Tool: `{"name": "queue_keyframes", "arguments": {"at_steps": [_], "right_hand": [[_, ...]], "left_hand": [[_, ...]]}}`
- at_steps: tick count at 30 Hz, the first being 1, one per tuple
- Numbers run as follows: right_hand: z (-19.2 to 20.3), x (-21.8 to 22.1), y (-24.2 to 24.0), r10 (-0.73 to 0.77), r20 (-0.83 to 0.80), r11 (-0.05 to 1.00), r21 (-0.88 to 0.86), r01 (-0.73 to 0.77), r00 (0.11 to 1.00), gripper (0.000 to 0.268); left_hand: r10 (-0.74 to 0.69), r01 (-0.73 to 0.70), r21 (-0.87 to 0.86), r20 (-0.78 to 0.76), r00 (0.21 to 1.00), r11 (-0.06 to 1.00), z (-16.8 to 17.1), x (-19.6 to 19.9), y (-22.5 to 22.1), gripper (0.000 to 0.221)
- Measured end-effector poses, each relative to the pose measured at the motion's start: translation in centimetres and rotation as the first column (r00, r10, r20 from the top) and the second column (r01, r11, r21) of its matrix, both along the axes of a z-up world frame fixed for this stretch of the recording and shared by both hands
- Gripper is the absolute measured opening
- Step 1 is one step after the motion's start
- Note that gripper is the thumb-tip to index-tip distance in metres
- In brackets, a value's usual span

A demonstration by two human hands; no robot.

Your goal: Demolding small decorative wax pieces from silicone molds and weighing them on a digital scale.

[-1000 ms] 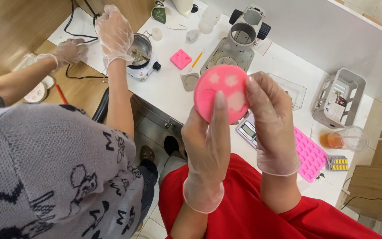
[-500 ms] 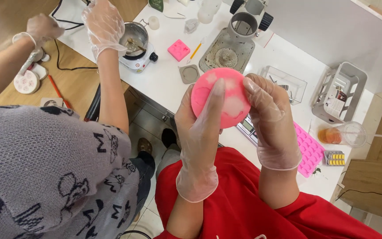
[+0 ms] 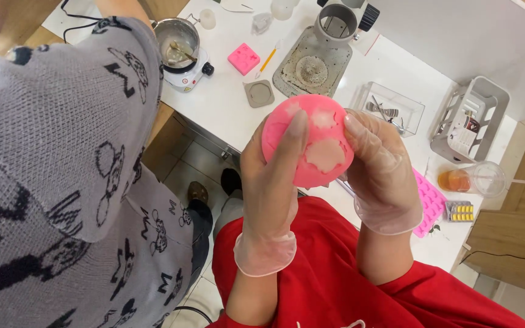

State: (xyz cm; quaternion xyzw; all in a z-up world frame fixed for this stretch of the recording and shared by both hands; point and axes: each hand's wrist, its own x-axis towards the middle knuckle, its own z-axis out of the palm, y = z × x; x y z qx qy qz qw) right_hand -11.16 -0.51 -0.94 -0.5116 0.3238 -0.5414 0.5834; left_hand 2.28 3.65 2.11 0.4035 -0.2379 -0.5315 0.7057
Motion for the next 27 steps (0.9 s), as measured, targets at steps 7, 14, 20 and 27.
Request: {"name": "queue_keyframes", "arguments": {"at_steps": [7, 14, 20, 27], "right_hand": [[1.4, 0.3, -0.1, 0.084, 0.109, 0.988, 0.123, -0.097, 0.991, 0.038], [0.9, -2.2, -1.7, 0.131, -0.336, 0.988, -0.032, -0.15, 0.933, 0.033], [2.0, -1.9, -0.5, 0.158, -0.447, 0.986, 0.118, -0.117, 0.881, 0.039], [-0.8, 0.1, -1.5, 0.017, -0.42, 0.994, -0.095, -0.063, 0.907, 0.046]], "left_hand": [[-0.13, 0.135, -0.106, 0.044, 0.99, 0.985, -0.8, 0.8, -0.4, 0.026], [-0.229, 0.2, 0.151, 0.21, 0.95, 0.968, -0.2, 2.4, -0.7, 0.043], [-0.448, 0.332, 0.458, 0.172, 0.877, 0.825, 2.6, 2.2, 0.0, 0.022], [0.072, -0.168, 0.227, 0.379, 0.922, 0.959, -0.9, -0.4, -1.8, 0.029]]}}
